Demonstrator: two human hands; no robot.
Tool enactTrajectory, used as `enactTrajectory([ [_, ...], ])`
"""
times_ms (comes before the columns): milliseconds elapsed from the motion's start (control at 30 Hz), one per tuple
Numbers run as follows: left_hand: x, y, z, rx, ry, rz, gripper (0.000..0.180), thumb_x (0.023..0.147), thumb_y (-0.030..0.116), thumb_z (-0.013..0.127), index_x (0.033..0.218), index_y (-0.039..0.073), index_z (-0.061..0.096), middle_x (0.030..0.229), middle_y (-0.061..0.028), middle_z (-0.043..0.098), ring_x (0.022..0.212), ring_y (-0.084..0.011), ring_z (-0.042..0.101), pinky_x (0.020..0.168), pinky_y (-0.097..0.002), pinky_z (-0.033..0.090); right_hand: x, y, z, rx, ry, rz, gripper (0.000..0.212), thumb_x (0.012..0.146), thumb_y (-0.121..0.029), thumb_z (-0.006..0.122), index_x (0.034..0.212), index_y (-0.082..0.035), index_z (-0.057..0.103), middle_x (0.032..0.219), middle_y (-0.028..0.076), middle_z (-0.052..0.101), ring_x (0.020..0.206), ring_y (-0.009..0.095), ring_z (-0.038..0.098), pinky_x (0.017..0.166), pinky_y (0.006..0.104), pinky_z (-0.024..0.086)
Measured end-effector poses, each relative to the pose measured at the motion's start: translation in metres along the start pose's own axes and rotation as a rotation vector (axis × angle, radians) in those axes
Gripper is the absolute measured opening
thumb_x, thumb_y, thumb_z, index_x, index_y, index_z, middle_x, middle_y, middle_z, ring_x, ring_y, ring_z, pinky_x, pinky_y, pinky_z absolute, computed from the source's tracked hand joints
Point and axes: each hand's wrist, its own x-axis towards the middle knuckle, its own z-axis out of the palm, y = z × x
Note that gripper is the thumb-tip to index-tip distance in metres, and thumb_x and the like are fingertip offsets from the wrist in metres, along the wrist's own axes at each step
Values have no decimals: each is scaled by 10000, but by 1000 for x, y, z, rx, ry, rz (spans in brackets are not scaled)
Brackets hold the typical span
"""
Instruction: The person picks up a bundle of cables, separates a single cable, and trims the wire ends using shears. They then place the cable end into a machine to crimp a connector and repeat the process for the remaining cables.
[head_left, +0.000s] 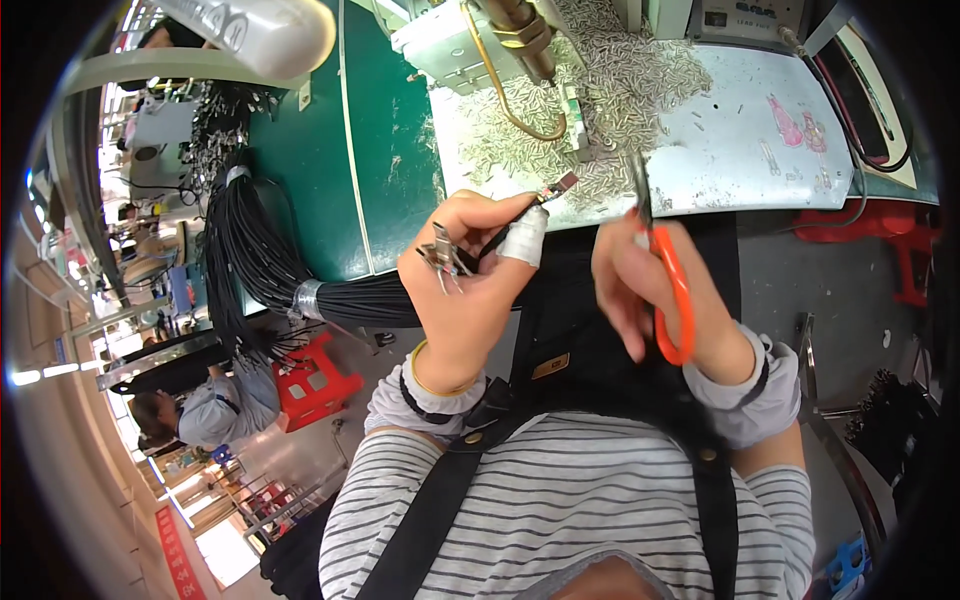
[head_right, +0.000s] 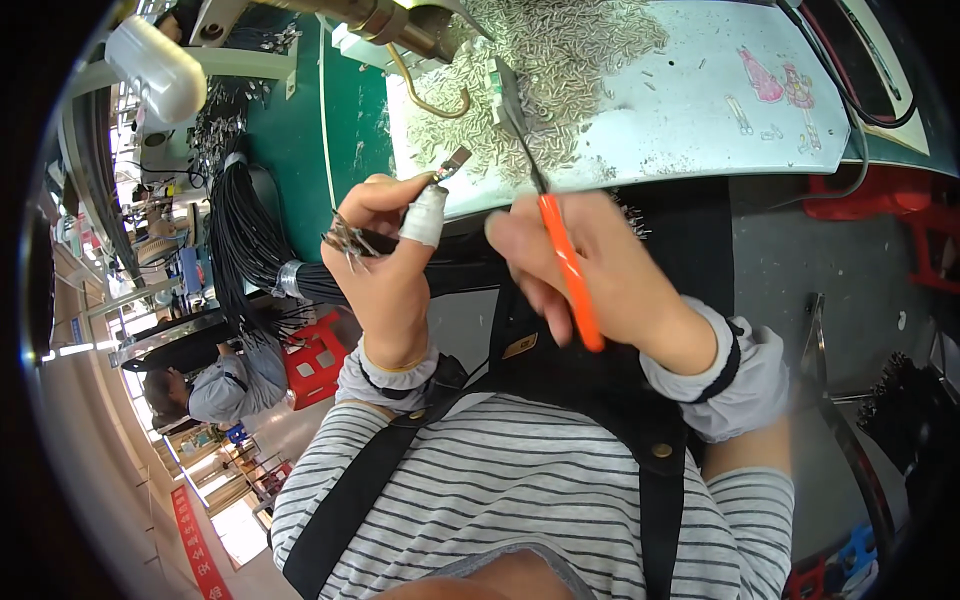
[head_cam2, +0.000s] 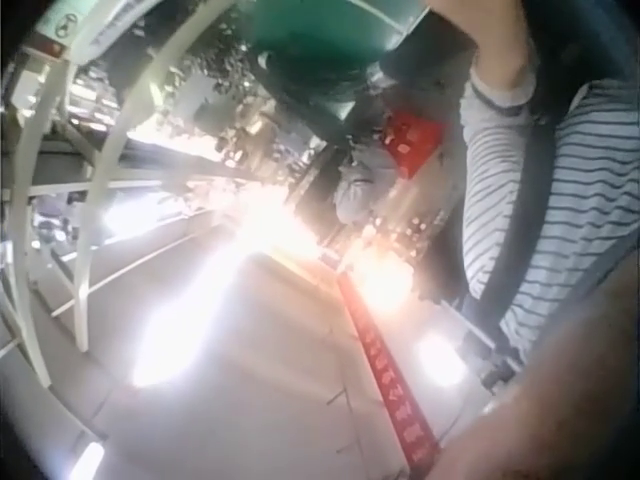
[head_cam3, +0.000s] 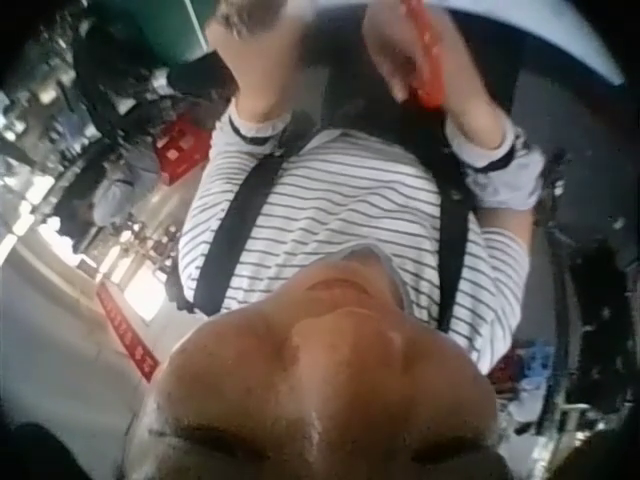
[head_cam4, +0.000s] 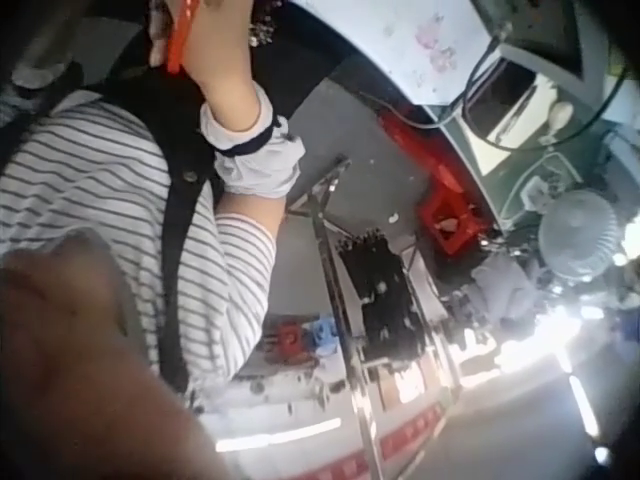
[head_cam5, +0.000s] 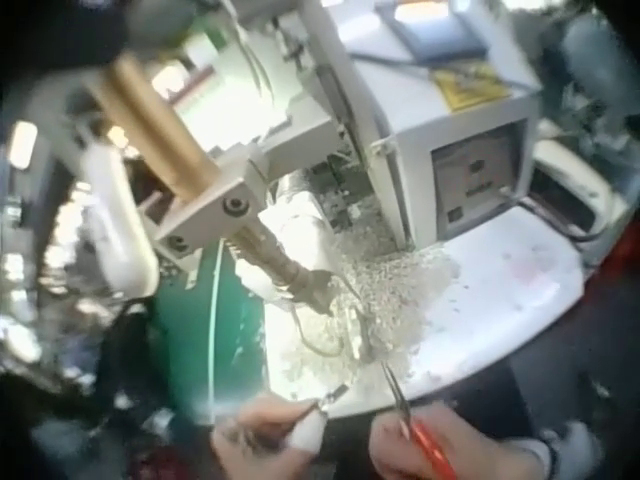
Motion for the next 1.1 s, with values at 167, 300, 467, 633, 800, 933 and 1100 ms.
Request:
enactTrajectory([
  [167,-10,-6,0,86,26,178,191,663,-77,641,836,-6,604,680,19,501,533,4,363,454,-132,249,-20,8,6,716,-535,364,546,887,-508,210,587,-76,358,437,61,455,269,84,388,247,166,266],
  [300,-15,-10,3,87,53,240,212,647,-79,652,839,-1,607,684,3,510,530,-8,380,448,-139,264,-18,9,11,951,-630,497,542,879,-530,220,578,-92,329,430,79,451,249,96,384,216,178,269],
  [467,-17,-11,7,98,71,285,228,628,-84,662,833,0,608,677,-4,510,525,-21,392,441,-150,281,-17,13,14,1112,-681,522,561,866,-557,215,584,-87,337,428,89,450,253,107,401,218,180,289],
  [633,-18,-14,9,172,81,382,232,622,-86,666,829,1,608,675,-9,510,527,-27,397,440,-159,293,-20,14,19,1073,-570,491,533,865,-542,270,587,-93,341,417,79,449,246,100,387,214,195,276],
  [800,-16,-13,5,107,49,225,196,647,-83,654,819,-5,604,671,6,496,523,-16,372,447,-151,271,-23,10,12,610,-502,338,479,879,-473,340,594,-89,350,404,64,440,263,88,388,251,199,282],
  [933,-15,-10,5,38,28,105,172,665,-78,644,816,-8,601,665,18,479,520,-9,349,453,-145,251,-19,9,18,201,-40,39,396,892,-350,401,624,-59,391,400,46,425,315,79,414,321,177,308],
  [1100,-16,-7,7,2,6,53,169,671,-74,640,822,-10,599,667,24,474,523,-2,340,459,-140,245,5,8,21,-46,557,-273,195,871,-151,459,758,4,498,433,15,429,377,67,431,395,160,329],
])
